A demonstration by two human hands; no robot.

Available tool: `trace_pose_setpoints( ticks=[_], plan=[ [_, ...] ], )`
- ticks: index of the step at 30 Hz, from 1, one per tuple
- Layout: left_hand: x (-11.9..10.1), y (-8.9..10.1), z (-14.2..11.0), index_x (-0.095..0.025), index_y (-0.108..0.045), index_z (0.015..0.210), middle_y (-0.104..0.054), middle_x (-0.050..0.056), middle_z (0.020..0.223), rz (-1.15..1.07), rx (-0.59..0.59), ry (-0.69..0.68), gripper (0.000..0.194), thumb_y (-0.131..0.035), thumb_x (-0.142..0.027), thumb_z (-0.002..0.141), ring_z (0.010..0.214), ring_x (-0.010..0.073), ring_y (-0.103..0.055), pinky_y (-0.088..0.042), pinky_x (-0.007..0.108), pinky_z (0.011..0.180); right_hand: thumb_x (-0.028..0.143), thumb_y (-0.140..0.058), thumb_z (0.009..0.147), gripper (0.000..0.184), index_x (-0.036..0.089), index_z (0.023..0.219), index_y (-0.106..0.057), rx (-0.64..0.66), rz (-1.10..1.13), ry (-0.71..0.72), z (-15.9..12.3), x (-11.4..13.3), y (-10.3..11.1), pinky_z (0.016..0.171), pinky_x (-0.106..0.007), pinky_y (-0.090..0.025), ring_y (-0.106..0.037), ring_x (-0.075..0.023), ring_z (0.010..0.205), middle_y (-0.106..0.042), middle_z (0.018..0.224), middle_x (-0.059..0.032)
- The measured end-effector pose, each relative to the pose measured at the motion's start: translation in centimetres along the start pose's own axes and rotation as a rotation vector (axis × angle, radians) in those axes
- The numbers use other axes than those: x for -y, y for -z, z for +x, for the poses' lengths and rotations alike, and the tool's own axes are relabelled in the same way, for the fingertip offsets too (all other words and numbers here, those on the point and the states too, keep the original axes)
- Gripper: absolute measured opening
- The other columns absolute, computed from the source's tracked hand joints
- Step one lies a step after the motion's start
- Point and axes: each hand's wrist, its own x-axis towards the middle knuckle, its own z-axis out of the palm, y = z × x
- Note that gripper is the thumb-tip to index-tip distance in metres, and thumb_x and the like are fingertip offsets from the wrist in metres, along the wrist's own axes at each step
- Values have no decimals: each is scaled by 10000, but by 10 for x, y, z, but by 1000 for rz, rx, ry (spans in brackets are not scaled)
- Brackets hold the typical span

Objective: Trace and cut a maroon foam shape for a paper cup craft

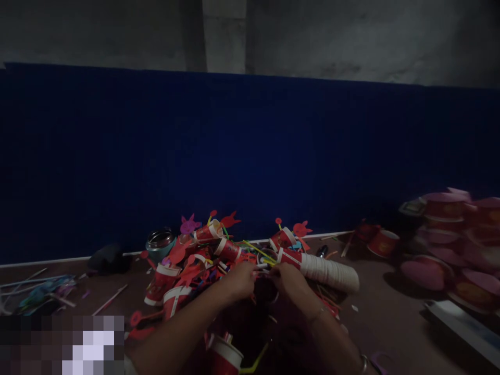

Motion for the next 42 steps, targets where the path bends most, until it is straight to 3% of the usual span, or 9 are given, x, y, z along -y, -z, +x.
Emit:
trace_pose_setpoints(
  ticks=[5,8,11,18,22,28,34,38,42],
  plan=[
    [-8,35,-73,-251,-579,1112,-625,40,1074,47,-130,-86,358,-522,-215,761,1002,206,-546,-399,335,882,181,-489,753,229,212,746,-716,-12,18,83,-7,12,10,639,-249,-402,-648,-208,767,-727,779,-65],
    [14,22,-117,-334,-495,1192,-581,19,1168,86,-52,-207,527,-648,-282,690,1014,194,-541,-425,310,865,227,-477,780,237,224,794,-714,-18,67,167,-17,26,14,618,-236,-392,-640,-187,735,-725,792,-40],
    [41,-6,-137,-277,-601,1038,-663,24,886,272,-99,-413,392,-671,-374,664,834,195,-595,-442,312,830,231,-474,782,237,217,752,-708,-27,132,257,-27,39,16,598,-238,-375,-612,-173,676,-709,742,-23],
    [50,-28,-129,-307,-595,1014,-651,-3,850,346,-329,-524,262,-497,-209,791,823,151,-591,-287,415,1025,365,-467,811,337,154,623,-651,233,566,327,-42,57,9,444,-197,-265,-389,-91,464,-472,476,46],
    [45,-26,-121,-259,-597,884,-626,-31,689,398,-473,-670,214,-434,-143,811,679,101,-588,-274,412,1036,349,-517,783,261,161,731,-690,320,659,353,-51,65,15,473,-188,-318,-416,-87,495,-527,541,41],
    [47,-35,-116,-251,-606,736,-600,-42,611,495,-578,-723,220,-424,-225,857,617,92,-569,-408,293,896,143,-610,615,124,203,662,-709,90,319,440,-68,81,19,667,-228,-400,-545,-152,734,-642,759,-7],
    [55,-36,-116,-297,-623,942,-668,14,964,475,-448,-598,225,-520,-173,785,881,153,-582,-434,266,799,138,-570,694,198,268,714,-718,32,259,585,-84,92,26,831,-285,-364,-548,-179,894,-648,913,-5],
    [51,-20,-124,-251,-624,847,-646,12,727,335,-515,-691,175,-462,-191,817,686,136,-577,-451,273,747,245,-489,818,212,240,888,-689,-115,416,527,-65,79,31,811,-282,-407,-571,-185,901,-662,963,-37],
    [40,1,-132,-228,-598,928,-657,41,840,133,-624,-403,194,-440,-160,838,815,161,-591,-471,282,747,159,-469,786,238,181,876,-688,-188,390,372,-32,60,7,809,-304,-427,-583,-203,894,-670,912,-74]
  ],
)
